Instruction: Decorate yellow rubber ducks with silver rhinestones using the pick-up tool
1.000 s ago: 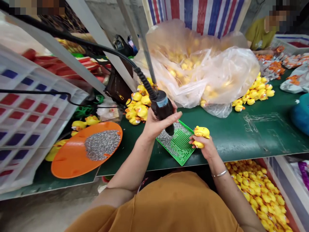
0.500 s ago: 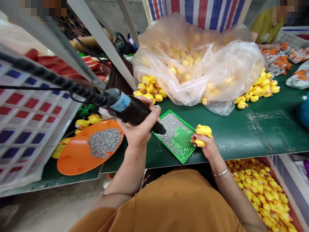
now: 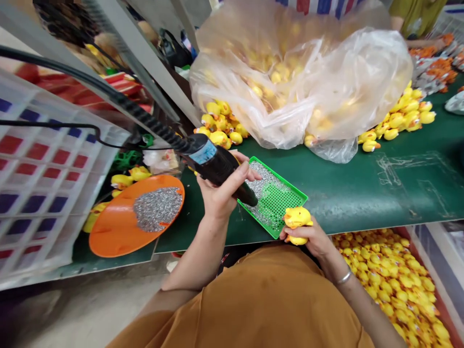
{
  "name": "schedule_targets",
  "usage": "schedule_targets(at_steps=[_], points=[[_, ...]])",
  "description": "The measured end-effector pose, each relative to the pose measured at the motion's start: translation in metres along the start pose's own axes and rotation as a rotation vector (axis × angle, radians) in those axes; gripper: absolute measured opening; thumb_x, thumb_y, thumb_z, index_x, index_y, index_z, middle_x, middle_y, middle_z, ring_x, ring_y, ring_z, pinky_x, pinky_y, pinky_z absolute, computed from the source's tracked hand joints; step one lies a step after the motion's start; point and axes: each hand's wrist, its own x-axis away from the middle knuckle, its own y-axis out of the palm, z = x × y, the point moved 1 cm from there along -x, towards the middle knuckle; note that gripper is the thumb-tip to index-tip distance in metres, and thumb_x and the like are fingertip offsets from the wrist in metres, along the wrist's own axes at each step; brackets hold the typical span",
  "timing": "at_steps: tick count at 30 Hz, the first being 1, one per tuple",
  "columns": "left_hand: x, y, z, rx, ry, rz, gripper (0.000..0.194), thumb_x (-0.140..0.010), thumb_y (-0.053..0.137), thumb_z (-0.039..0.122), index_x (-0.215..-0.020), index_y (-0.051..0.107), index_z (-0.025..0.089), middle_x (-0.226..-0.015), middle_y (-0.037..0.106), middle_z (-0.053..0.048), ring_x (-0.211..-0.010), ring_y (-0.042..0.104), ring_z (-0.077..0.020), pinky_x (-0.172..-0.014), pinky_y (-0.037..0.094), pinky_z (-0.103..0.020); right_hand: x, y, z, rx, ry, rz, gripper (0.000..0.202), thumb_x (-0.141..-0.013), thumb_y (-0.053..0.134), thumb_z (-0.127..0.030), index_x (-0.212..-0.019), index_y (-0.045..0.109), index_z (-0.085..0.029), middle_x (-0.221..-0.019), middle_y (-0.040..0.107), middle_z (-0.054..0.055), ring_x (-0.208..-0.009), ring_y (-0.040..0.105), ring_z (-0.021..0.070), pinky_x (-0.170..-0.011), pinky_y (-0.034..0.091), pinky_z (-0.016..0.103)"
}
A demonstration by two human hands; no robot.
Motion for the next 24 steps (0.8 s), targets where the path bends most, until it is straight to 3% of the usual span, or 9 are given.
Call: schedule_targets(at_steps=[3, 8, 13, 16, 19, 22, 24], points=[[0.004, 0.002, -0.005, 0.007, -0.013, 0.014, 0.021, -0.076, 0.083, 0.033, -0.079, 0.069, 0.018, -0.059, 0.065, 0.002, -0.058, 0.071, -0.0182, -0.058, 0.061, -0.032, -0.004, 0.004, 0.001, -0.033, 0.026, 0.047, 0.035, -0.054, 0.087, -0.029, -0.083, 0.074, -0.015, -0.067, 0.075, 0.008, -0.058, 0.067, 0.0184, -0.058, 0.053, 0.028], [0.006, 0.0, -0.018, 0.023, -0.006, 0.061, 0.019, -0.078, 0.082, 0.032, -0.082, 0.069, 0.019, -0.054, 0.06, 0.005, -0.045, 0.06, -0.0119, -0.049, 0.054, -0.028, -0.019, 0.014, -0.001, -0.068, 0.006, 0.126, 0.044, -0.052, 0.092, -0.031, -0.09, 0.075, -0.015, -0.073, 0.078, 0.008, -0.058, 0.07, 0.019, -0.056, 0.055, 0.028], [-0.002, 0.0, -0.018, 0.071, 0.105, 0.136, 0.021, -0.08, 0.083, 0.032, -0.093, 0.073, 0.02, -0.053, 0.058, 0.005, -0.043, 0.055, -0.0105, -0.047, 0.049, -0.027, -0.039, 0.019, -0.004, -0.088, -0.017, 0.061, 0.048, -0.053, 0.092, -0.03, -0.096, 0.075, -0.015, -0.073, 0.078, 0.007, -0.059, 0.071, 0.0194, -0.057, 0.056, 0.029], [-0.009, -0.001, -0.014, 0.082, 0.157, 0.168, 0.018, -0.079, 0.083, 0.033, -0.084, 0.073, 0.019, -0.053, 0.058, 0.004, -0.043, 0.056, -0.0115, -0.049, 0.05, -0.028, -0.043, 0.02, -0.008, -0.09, 0.009, 0.051, 0.053, -0.052, 0.093, -0.029, -0.099, 0.075, -0.014, -0.07, 0.076, 0.007, -0.06, 0.071, 0.02, -0.057, 0.056, 0.029], [-0.012, -0.003, -0.013, 0.046, 0.174, 0.186, 0.019, -0.078, 0.084, 0.034, -0.078, 0.072, 0.02, -0.061, 0.062, 0.001, -0.055, 0.064, -0.0152, -0.059, 0.057, -0.032, -0.039, 0.023, -0.013, -0.118, 0.011, 0.052, 0.055, -0.052, 0.094, -0.029, -0.101, 0.075, -0.016, -0.067, 0.074, 0.003, -0.062, 0.07, 0.0189, -0.058, 0.057, 0.029], [-0.011, -0.004, -0.014, 0.003, 0.203, 0.171, 0.017, -0.075, 0.086, 0.031, -0.078, 0.073, 0.021, -0.078, 0.07, -0.002, -0.079, 0.073, -0.0202, -0.079, 0.061, -0.037, -0.034, 0.027, -0.017, -0.159, 0.011, 0.008, 0.046, -0.05, 0.096, -0.033, -0.086, 0.074, -0.016, -0.068, 0.072, 0.002, -0.064, 0.069, 0.0173, -0.062, 0.059, 0.029], [-0.01, -0.003, -0.014, -0.001, 0.196, 0.127, 0.016, -0.076, 0.086, 0.03, -0.08, 0.074, 0.021, -0.082, 0.072, -0.003, -0.084, 0.073, -0.0207, -0.083, 0.061, -0.037, -0.032, 0.028, -0.019, -0.195, 0.018, -0.028, 0.043, -0.05, 0.097, -0.038, -0.078, 0.073, -0.015, -0.069, 0.073, 0.003, -0.065, 0.069, 0.0175, -0.063, 0.06, 0.029]])
